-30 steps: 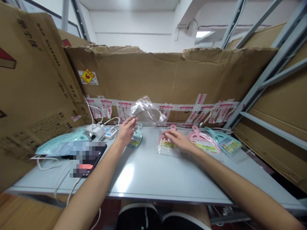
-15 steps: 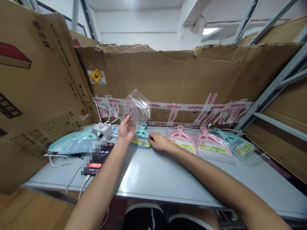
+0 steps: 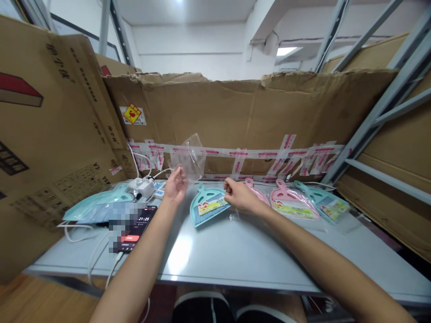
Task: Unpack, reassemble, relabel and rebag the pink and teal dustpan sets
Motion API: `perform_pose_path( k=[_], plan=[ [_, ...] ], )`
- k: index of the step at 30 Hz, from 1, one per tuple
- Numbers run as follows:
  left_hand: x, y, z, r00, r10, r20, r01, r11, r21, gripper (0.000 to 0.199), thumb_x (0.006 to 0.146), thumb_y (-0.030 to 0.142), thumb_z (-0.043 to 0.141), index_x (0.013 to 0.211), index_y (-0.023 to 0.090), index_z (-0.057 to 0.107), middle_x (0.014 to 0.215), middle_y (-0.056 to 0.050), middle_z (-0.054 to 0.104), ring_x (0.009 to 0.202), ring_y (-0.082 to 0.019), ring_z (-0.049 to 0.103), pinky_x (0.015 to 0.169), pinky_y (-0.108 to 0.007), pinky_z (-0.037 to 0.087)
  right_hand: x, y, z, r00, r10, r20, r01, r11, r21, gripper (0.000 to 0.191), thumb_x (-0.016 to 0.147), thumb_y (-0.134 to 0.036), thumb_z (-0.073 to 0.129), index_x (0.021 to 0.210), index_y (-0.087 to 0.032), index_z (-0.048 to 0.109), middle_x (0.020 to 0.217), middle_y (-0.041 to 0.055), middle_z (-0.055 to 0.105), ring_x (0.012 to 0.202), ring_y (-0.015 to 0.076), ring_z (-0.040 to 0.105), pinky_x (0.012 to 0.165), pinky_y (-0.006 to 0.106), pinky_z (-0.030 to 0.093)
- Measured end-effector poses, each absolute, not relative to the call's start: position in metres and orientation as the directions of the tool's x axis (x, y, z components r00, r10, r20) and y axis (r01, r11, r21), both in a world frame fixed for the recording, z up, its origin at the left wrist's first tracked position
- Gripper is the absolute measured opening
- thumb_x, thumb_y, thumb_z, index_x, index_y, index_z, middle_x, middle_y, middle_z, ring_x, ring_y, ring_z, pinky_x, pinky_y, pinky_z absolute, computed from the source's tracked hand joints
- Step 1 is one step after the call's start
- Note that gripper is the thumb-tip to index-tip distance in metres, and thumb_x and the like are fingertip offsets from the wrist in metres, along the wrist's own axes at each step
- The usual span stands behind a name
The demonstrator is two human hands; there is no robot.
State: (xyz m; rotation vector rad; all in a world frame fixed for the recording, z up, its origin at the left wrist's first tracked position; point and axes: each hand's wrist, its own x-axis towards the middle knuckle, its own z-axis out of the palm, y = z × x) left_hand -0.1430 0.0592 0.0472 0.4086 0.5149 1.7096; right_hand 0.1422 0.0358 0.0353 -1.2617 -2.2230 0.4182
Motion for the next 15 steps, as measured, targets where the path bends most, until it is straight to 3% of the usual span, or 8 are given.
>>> perform_pose_path(
  k=[5,8,11,15],
  plan=[
    [-0.139,0.061,0.039,-0.144,0.988,-0.051,-0.754,-0.076,0.652,0.021,0.095,0.005,0.077,0.111,0.017,0.079,0.089,-0.002,0.082,0.07,-0.009,0.076,0.063,-0.016,0.059,0.223,0.036,0.028,-0.369,0.816,0.446,0.526,0.578,-0.623,0.01,0.091,-0.026,0.063,0.101,-0.024,0.064,0.089,0.0008,0.072,0.08,0.0195,0.066,0.074,0.029,0.048],
    [-0.138,0.064,0.029,-0.054,0.998,-0.013,-0.619,-0.023,0.785,0.025,0.09,0.009,0.084,0.113,0.017,0.08,0.09,-0.002,0.079,0.064,-0.007,0.07,0.057,-0.014,0.054,0.272,0.043,0.026,-0.291,0.831,0.474,0.483,0.555,-0.677,0.019,0.096,-0.04,0.066,0.105,-0.023,0.069,0.099,0.0048,0.077,0.088,0.0223,0.069,0.08,0.033,0.054],
    [-0.136,0.066,0.02,-0.023,1.0,-0.013,-0.431,0.001,0.903,0.038,0.081,0.016,0.095,0.116,0.017,0.081,0.095,-0.003,0.079,0.063,-0.007,0.068,0.054,-0.014,0.051,0.309,0.05,0.029,-0.227,0.849,0.478,0.473,0.525,-0.708,0.026,0.095,-0.046,0.071,0.103,-0.022,0.071,0.096,0.0052,0.077,0.085,0.0226,0.069,0.079,0.035,0.056],
    [-0.132,0.065,0.014,-0.025,1.0,-0.013,-0.27,0.006,0.963,0.039,0.073,0.023,0.102,0.107,0.016,0.083,0.096,-0.005,0.078,0.066,-0.008,0.067,0.053,-0.015,0.048,0.336,0.053,0.033,-0.175,0.876,0.449,0.495,0.473,-0.729,0.024,0.096,-0.046,0.071,0.105,-0.024,0.073,0.095,0.0045,0.076,0.081,0.0226,0.067,0.072,0.034,0.057]
  ],
)
